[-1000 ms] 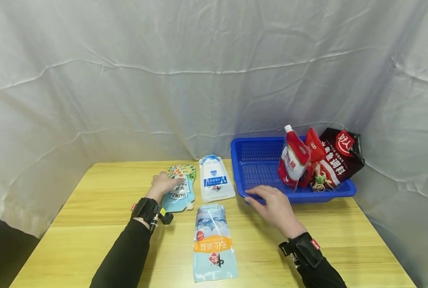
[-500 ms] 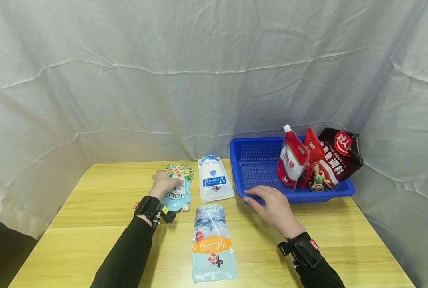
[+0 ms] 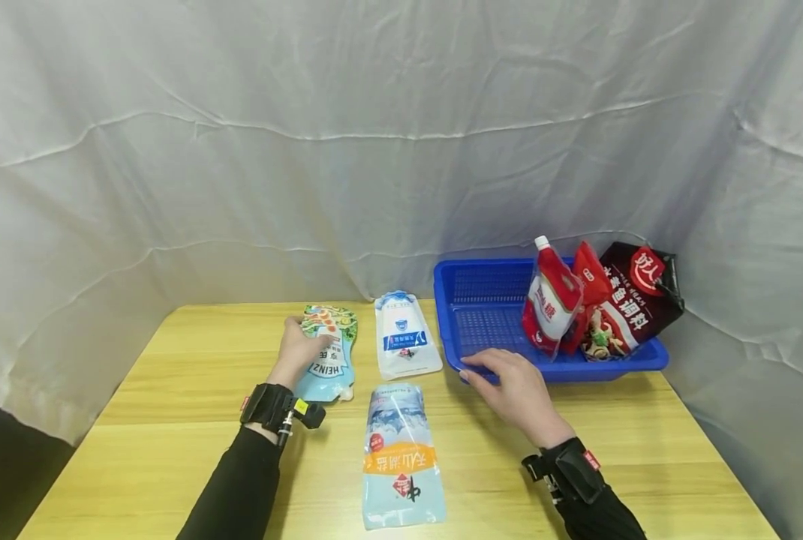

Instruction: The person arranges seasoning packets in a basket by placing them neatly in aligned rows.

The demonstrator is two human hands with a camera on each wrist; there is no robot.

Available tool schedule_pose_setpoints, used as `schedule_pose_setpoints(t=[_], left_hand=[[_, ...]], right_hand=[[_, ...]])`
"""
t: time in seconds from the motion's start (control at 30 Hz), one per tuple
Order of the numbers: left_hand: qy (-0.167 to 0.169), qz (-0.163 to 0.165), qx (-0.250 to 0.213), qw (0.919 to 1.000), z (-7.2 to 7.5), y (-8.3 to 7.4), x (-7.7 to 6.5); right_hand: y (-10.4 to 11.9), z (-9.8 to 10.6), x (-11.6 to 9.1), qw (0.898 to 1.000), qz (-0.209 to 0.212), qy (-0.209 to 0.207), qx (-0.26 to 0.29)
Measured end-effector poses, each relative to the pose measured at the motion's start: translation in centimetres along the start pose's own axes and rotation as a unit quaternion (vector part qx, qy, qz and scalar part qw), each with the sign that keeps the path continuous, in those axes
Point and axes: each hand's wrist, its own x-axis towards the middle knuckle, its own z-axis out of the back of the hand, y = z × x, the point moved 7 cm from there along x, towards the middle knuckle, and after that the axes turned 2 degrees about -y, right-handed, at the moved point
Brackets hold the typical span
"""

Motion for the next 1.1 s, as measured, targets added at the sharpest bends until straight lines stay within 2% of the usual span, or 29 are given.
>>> schedule_pose_setpoints(t=[0.33, 0.57, 0.67, 0.87, 1.0, 1.1], left_hand=[[-0.017, -0.011, -0.103, 0.9945, 2.0, -0.8, -2.0], [-0.023, -0.019, -0.165, 0.9858, 3.0, -2.4, -4.1], [-0.026, -0.033, -0.177, 0.9833, 3.3, -3.3, -5.0], [-0.017, -0.081, -0.212, 0.9738, 3.2, -5.2, -6.8], [-0.002, -0.112, -0.233, 0.9660, 2.5, -6.2, -7.9], [0.010, -0.127, -0.243, 0.9616, 1.8, -6.7, -8.7]], right_hand=[[0.0, 0.0, 0.0, 1.000, -0.008, 0.002, -0.004], [0.1, 0.0, 0.1, 0.999, -0.029, 0.016, 0.003], [0.2, 0.0, 0.2, 0.999, -0.039, 0.018, 0.015], [1.0, 0.7, 0.5, 0.998, -0.033, -0.024, 0.038], [2.1, 1.0, 1.0, 0.996, -0.007, -0.063, 0.056], [3.1, 0.9, 1.5, 0.994, -0.002, -0.074, 0.079]])
